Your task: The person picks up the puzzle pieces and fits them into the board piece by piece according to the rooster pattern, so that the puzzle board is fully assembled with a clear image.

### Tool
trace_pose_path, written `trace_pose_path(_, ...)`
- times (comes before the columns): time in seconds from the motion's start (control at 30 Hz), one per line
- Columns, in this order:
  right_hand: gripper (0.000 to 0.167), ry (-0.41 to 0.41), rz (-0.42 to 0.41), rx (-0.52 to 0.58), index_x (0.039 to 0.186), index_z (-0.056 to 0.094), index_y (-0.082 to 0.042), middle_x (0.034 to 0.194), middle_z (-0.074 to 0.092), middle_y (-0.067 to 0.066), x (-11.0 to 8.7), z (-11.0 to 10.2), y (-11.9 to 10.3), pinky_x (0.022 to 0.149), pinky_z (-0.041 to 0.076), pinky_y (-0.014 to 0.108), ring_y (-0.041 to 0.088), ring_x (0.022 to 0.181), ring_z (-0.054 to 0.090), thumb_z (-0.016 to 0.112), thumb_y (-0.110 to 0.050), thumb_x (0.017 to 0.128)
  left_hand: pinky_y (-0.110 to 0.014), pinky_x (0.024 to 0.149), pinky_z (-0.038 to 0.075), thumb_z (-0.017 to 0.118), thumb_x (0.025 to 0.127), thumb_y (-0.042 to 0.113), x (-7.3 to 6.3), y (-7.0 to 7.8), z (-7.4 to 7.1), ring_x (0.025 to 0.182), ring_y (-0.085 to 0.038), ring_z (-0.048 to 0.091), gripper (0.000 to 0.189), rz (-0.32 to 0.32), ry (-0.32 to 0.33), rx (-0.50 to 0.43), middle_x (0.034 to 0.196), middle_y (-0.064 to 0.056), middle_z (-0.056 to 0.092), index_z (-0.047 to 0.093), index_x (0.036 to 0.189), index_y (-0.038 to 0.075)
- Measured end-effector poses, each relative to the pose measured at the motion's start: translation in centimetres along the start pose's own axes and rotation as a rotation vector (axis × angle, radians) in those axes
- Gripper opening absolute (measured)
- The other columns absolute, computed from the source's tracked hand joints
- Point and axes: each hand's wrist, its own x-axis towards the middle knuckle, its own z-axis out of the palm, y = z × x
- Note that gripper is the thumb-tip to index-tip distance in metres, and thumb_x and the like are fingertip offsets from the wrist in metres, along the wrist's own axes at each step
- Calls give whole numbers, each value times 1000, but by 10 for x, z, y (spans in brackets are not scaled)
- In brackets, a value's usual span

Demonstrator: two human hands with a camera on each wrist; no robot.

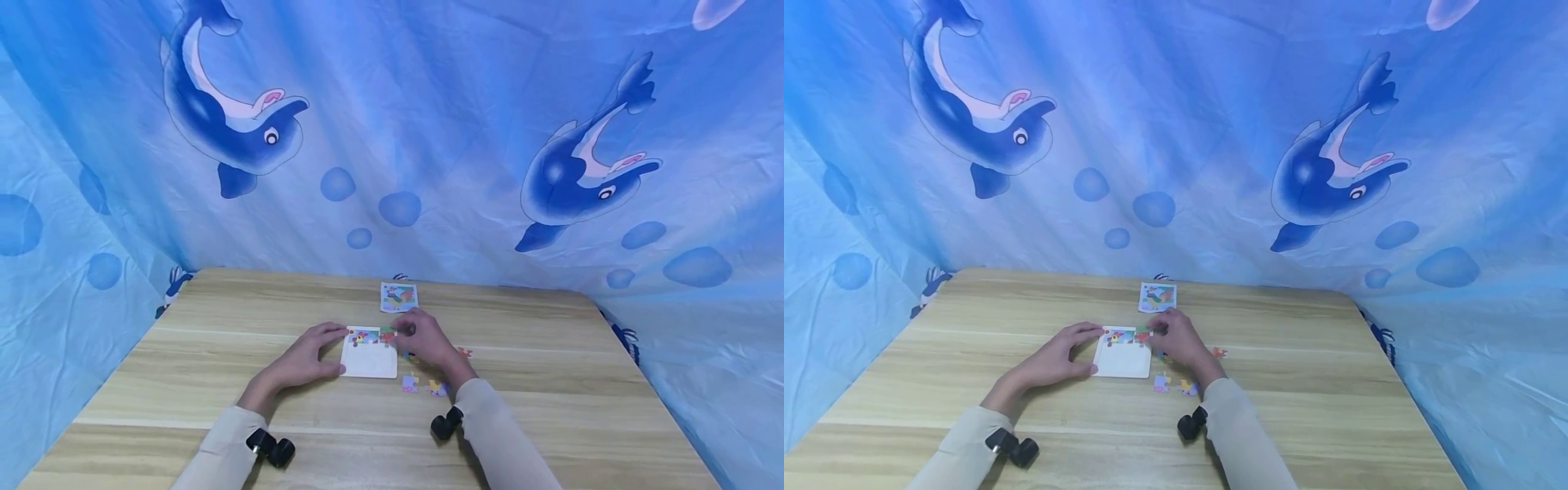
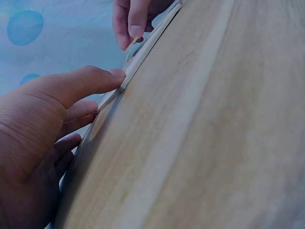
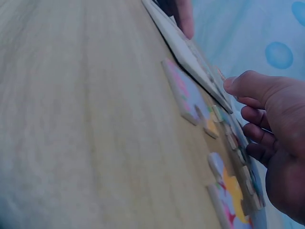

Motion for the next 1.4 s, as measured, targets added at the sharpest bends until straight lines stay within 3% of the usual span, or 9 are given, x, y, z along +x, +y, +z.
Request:
trace_pose_path(0.4, 24, -17, 1, -74, 114, 77, -11, 113, 65, 2, 2, 3, 0, 83, 50, 30, 14, 94, 55, 76, -18, 91, -68, 118, 33, 80, 86, 34, 0, 3, -1, 149, -44, 38, 73, -1, 1, 3, 158, -16, 46, 54, 151, 12)
trace_pose_path(0.87, 24, -40, 11, -77, 113, 78, -13, 112, 65, 1, 2, 3, -1, 83, 51, 30, 15, 95, 56, 79, -20, 90, -68, 119, 32, 80, 87, 34, -1, 2, 1, 149, -44, 37, 73, -11, -1, -1, 159, -16, 45, 54, 151, 12)
trace_pose_path(1.07, 21, -19, 19, -59, 112, 78, -17, 115, 65, -1, -5, -5, 0, 91, 53, 34, 15, 103, 59, 76, -23, 92, -69, 119, 32, 80, 87, 34, 0, 3, 1, 149, -45, 37, 73, -3, 5, -5, 159, -16, 44, 54, 151, 12)
trace_pose_path(1.4, 19, 19, 15, -105, 109, 79, -18, 109, 67, -6, -31, -32, 5, 87, 54, 32, 14, 102, 61, 80, -22, 90, -68, 118, 33, 79, 87, 35, 0, 2, 1, 149, -45, 37, 72, -10, 2, 8, 159, -17, 44, 54, 151, 12)
